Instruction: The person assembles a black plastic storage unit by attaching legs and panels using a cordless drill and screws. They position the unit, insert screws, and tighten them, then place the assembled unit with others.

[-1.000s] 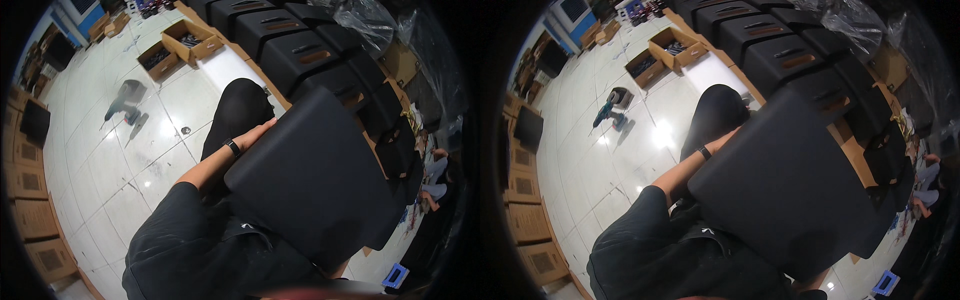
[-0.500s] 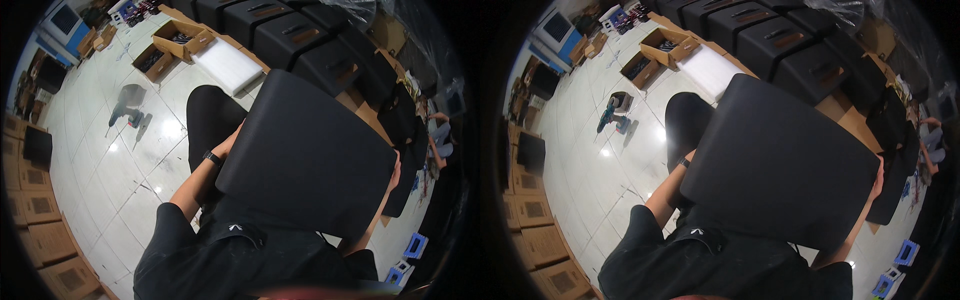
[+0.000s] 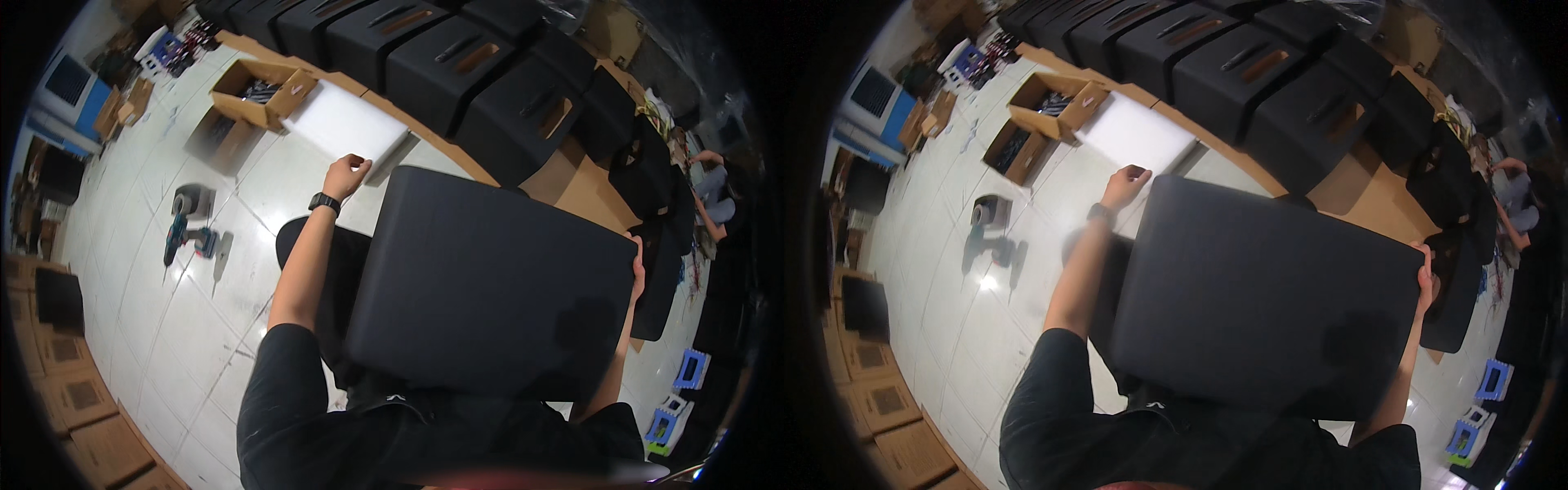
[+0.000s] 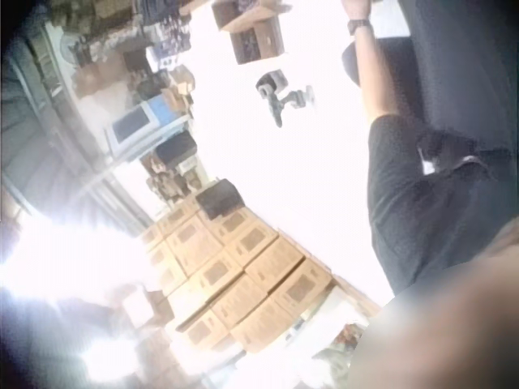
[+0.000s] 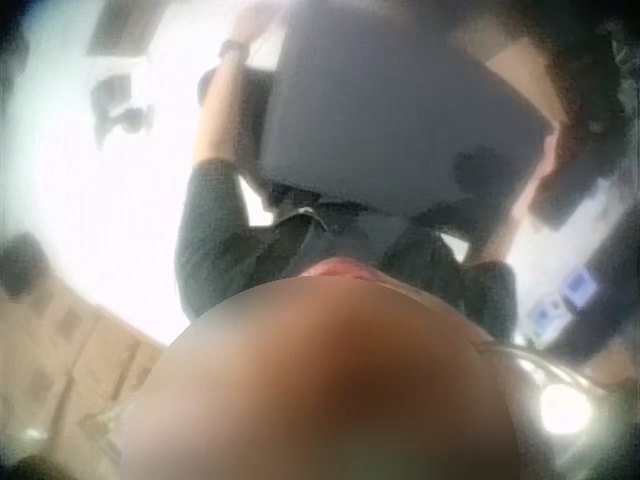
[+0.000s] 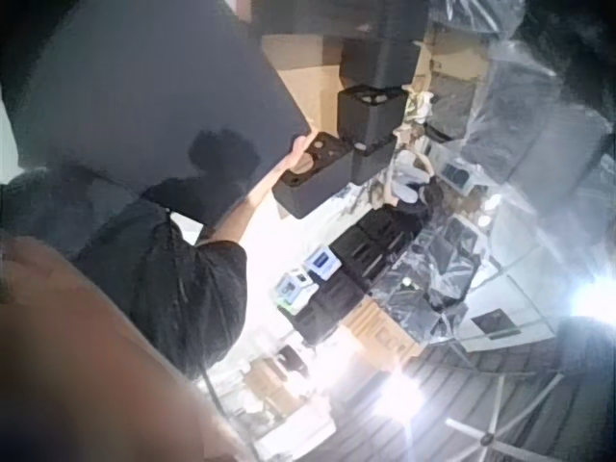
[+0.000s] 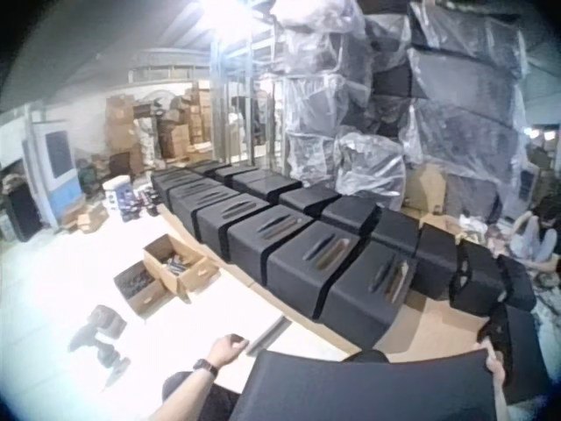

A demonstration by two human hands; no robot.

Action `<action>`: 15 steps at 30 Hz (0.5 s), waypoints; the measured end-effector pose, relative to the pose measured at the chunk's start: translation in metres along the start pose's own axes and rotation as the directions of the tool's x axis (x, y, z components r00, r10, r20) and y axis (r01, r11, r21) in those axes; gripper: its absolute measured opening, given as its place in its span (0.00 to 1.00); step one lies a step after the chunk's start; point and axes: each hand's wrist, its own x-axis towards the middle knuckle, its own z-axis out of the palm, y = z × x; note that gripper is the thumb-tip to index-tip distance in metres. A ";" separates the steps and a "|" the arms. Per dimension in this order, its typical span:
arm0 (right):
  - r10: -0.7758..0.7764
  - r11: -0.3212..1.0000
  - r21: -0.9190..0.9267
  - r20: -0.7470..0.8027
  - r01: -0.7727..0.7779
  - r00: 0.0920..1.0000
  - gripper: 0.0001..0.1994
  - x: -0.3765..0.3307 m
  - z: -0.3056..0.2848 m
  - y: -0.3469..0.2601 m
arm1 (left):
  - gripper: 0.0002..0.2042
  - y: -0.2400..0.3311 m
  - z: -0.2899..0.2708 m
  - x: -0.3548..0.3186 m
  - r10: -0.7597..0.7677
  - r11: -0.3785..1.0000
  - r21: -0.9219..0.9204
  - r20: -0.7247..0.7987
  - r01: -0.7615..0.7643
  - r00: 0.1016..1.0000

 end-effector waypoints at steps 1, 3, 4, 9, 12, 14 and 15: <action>0.019 1.000 -0.004 0.039 -0.019 0.999 0.21 0.009 0.002 0.007 | 0.27 -0.030 0.011 0.024 0.019 0.997 0.072 -0.080 -0.013 0.997; 0.047 0.997 -0.059 0.082 -0.043 0.995 0.21 0.022 0.003 0.005 | 0.30 -0.049 0.039 0.060 -0.138 0.960 0.252 0.057 0.119 0.989; 0.081 0.996 -0.032 0.003 -0.081 0.997 0.22 0.027 0.016 0.004 | 0.32 -0.063 0.053 0.072 -0.149 0.935 0.331 0.054 0.123 0.987; 0.119 0.992 -0.042 -0.075 -0.123 0.990 0.21 0.039 0.007 0.003 | 0.48 -0.107 0.121 0.110 -0.125 0.785 0.616 0.057 0.064 0.990; 0.123 0.991 0.055 -0.085 -0.118 0.989 0.21 0.058 0.029 0.023 | 0.56 -0.189 0.107 0.117 -0.106 0.620 0.784 0.137 -0.042 0.985; 0.110 0.993 0.061 -0.113 -0.103 0.987 0.21 0.064 0.029 0.029 | 0.58 -0.193 0.121 0.117 -0.051 0.636 0.766 0.164 -0.095 0.985; 0.113 0.993 0.043 -0.074 -0.110 0.991 0.21 0.066 0.029 0.027 | 0.57 -0.186 0.131 0.108 -0.049 0.659 0.743 0.193 -0.113 0.980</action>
